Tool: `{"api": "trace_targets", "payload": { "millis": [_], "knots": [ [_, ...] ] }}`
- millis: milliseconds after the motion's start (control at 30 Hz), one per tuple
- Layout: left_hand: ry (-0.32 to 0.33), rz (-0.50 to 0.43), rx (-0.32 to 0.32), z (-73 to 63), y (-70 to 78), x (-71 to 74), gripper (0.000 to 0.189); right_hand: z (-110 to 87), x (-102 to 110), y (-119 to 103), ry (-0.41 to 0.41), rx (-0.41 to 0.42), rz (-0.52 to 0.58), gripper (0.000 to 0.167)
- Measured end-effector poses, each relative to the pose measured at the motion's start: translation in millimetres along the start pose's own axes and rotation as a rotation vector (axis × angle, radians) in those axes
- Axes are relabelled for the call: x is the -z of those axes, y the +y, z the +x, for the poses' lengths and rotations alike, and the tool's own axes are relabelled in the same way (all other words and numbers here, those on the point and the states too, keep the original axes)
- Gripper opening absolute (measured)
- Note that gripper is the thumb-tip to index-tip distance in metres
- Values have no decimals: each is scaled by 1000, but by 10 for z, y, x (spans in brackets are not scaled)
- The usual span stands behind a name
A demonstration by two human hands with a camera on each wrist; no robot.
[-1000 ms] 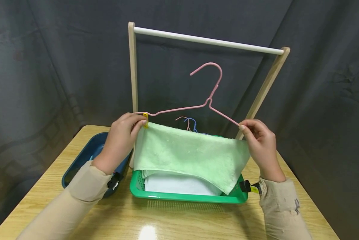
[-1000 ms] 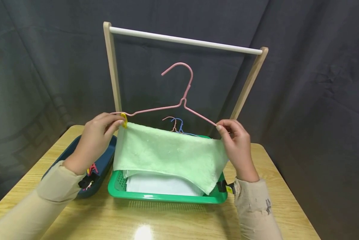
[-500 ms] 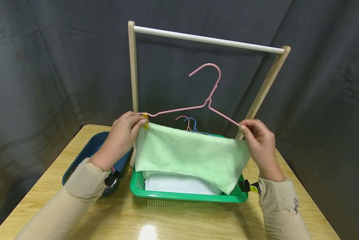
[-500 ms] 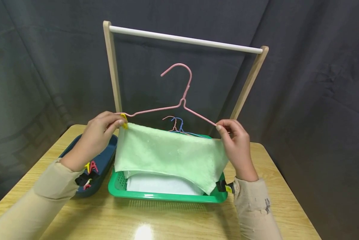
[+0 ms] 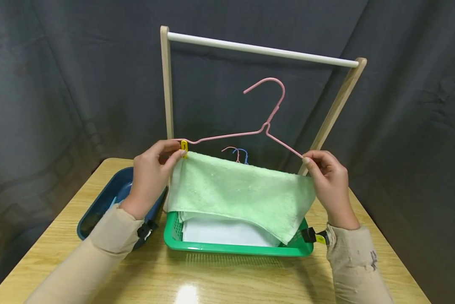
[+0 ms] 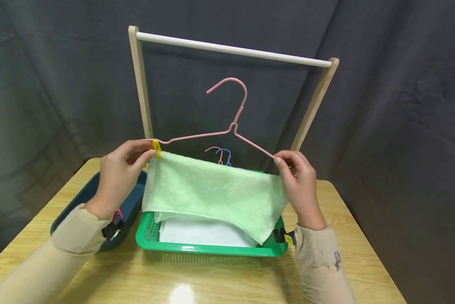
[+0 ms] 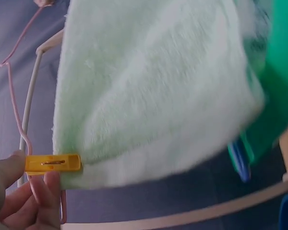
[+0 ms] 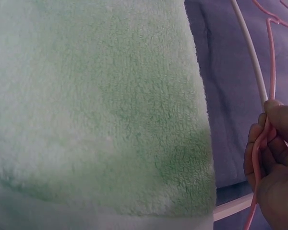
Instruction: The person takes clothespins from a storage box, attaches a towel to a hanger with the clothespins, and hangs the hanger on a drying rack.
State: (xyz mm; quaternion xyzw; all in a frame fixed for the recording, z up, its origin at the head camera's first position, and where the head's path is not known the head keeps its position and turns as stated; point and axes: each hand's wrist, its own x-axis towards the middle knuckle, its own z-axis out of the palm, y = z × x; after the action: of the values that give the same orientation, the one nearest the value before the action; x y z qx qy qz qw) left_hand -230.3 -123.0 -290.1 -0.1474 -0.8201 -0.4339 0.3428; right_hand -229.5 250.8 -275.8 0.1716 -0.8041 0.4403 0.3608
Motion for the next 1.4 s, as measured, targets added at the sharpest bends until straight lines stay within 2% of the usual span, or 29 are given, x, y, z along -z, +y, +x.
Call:
{"api": "trace_targets", "payload": {
  "millis": [167, 300, 400, 567, 800, 1100, 1400],
  "knots": [
    [-33, -79, 85, 1, -7, -10, 31, -3, 4, 8, -15, -9, 10, 10],
    [-34, -123, 95, 24, 2, -28, 32, 1, 8, 1, -10, 0, 14, 10],
    [-28, -140, 80, 46, 16, -41, 30, 5, 13, -13, -4, 8, 15, 10],
    [-31, -116, 91, 72, 45, -31, 28, -2, 4, -32, 16, 8, 12, 10],
    [-99, -78, 182, 94, 103, 0, 29, -25, -38, -39, 50, 1, -12, 11],
    [-169, -82, 261, 110, 138, 28, 31, -47, -78, -36, 64, 0, -14, 10],
    [-161, -119, 301, 106, 117, 22, 30, -76, -109, -8, 56, 4, -19, 10]
  ]
}}
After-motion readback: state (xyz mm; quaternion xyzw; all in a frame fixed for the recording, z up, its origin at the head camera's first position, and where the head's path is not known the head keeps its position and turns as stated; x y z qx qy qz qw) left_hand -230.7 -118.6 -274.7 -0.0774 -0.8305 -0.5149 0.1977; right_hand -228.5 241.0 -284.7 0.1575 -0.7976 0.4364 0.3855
